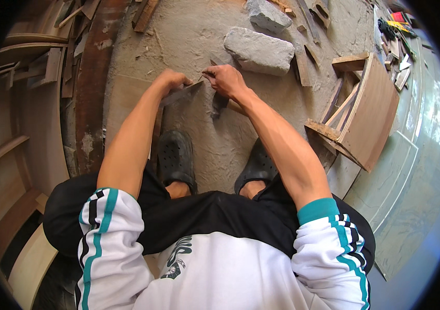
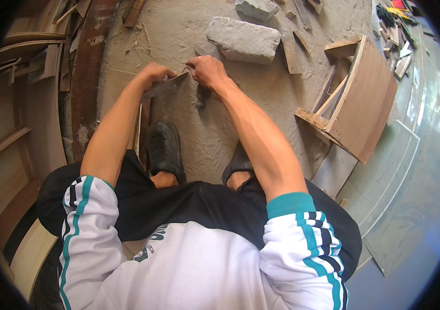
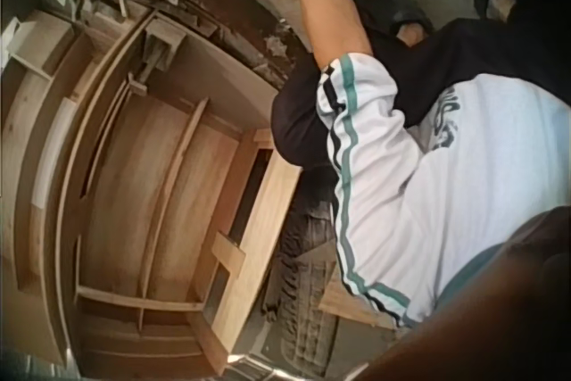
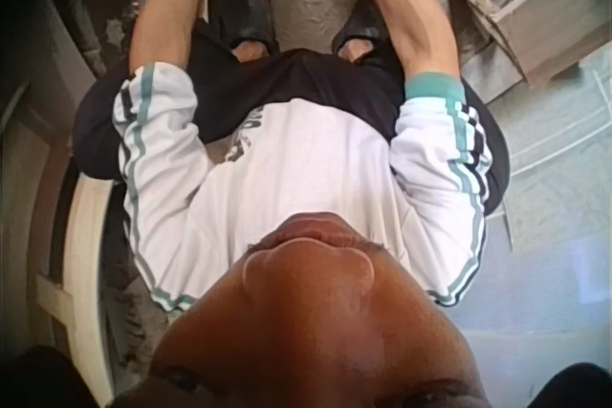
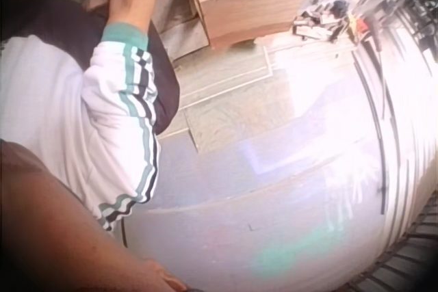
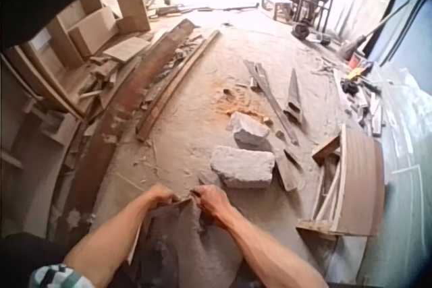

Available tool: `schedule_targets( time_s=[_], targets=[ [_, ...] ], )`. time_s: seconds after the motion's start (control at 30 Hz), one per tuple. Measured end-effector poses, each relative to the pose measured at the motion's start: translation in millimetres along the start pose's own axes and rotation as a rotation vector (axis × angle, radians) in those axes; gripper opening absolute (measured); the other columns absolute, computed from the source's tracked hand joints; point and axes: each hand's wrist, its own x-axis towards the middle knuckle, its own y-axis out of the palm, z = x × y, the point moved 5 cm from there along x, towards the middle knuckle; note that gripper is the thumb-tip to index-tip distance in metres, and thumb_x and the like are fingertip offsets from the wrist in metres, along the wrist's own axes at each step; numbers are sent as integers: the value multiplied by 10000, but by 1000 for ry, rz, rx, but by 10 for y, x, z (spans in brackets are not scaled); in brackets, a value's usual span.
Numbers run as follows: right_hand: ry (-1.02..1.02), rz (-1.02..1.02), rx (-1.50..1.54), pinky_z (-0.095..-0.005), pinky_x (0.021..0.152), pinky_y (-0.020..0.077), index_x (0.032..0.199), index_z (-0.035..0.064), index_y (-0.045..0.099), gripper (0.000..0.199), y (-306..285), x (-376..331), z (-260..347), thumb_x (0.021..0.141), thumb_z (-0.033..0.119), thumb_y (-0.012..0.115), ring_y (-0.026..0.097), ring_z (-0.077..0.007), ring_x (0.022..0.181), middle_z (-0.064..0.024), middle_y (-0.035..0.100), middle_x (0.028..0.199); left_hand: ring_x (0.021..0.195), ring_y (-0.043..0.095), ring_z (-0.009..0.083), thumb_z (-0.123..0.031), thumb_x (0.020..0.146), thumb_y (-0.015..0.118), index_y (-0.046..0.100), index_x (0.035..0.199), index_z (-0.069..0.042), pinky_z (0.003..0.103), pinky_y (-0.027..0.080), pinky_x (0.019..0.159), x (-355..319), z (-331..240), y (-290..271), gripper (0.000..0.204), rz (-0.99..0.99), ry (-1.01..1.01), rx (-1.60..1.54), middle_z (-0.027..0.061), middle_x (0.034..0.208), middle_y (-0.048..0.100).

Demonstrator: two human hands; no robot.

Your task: The person sits on the floor and assembles small wooden pieces into a frame-like structure using a hammer to tap them together. They repeatedly adjust and fit the pieces, occasionally using a stone as a support.

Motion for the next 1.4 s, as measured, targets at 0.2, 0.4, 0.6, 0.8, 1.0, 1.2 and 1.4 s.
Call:
schedule_targets(
  time_s=[0.2,0.4,0.6,0.8,1.0,1.2,1.4],
  targets=[
    [-289,93,-235,-437,775,566,935,164,718,167,95,-8,102,840,137,583,673,-297,988,-80,678,990,854,664,268,-305,669,862,740,973,36,414,512,737,97,-49,-34,473,37,38,111,163,968,709],
    [-409,65,-338,-421,716,563,901,128,689,128,193,-29,148,871,130,565,662,-293,933,-74,650,940,966,684,282,-335,637,867,739,1027,24,399,528,805,170,-39,-45,545,-6,65,208,189,1048,715],
    [-401,109,-414,-419,737,580,921,138,711,173,235,-44,162,869,136,546,675,-261,980,-66,669,981,1041,687,312,-326,630,877,730,1066,41,401,538,865,90,-95,-72,588,7,91,212,207,1127,708],
    [-359,78,-320,-432,747,560,913,122,687,151,247,-79,178,882,139,540,668,-298,956,-83,655,945,994,697,313,-320,629,884,732,1045,49,406,547,843,158,-22,-52,577,10,78,140,206,1098,715],
    [-353,105,-305,-427,748,554,1042,145,672,215,278,-79,93,838,114,611,668,-312,947,-92,653,969,885,705,300,-282,666,861,744,980,51,421,556,780,42,-106,-35,472,41,72,130,200,994,730],
    [-344,53,-250,-444,747,547,944,127,671,135,269,-110,143,843,110,583,664,-307,934,-80,646,960,860,708,306,-290,677,852,762,965,18,423,559,765,35,-132,-44,431,20,71,186,195,963,734],
    [-324,90,-216,-439,775,546,956,149,685,176,236,-95,115,793,108,634,657,-310,960,-75,649,967,879,718,284,-342,674,847,767,982,-12,397,563,777,27,-173,-34,459,22,140,287,175,971,740]
  ],
)
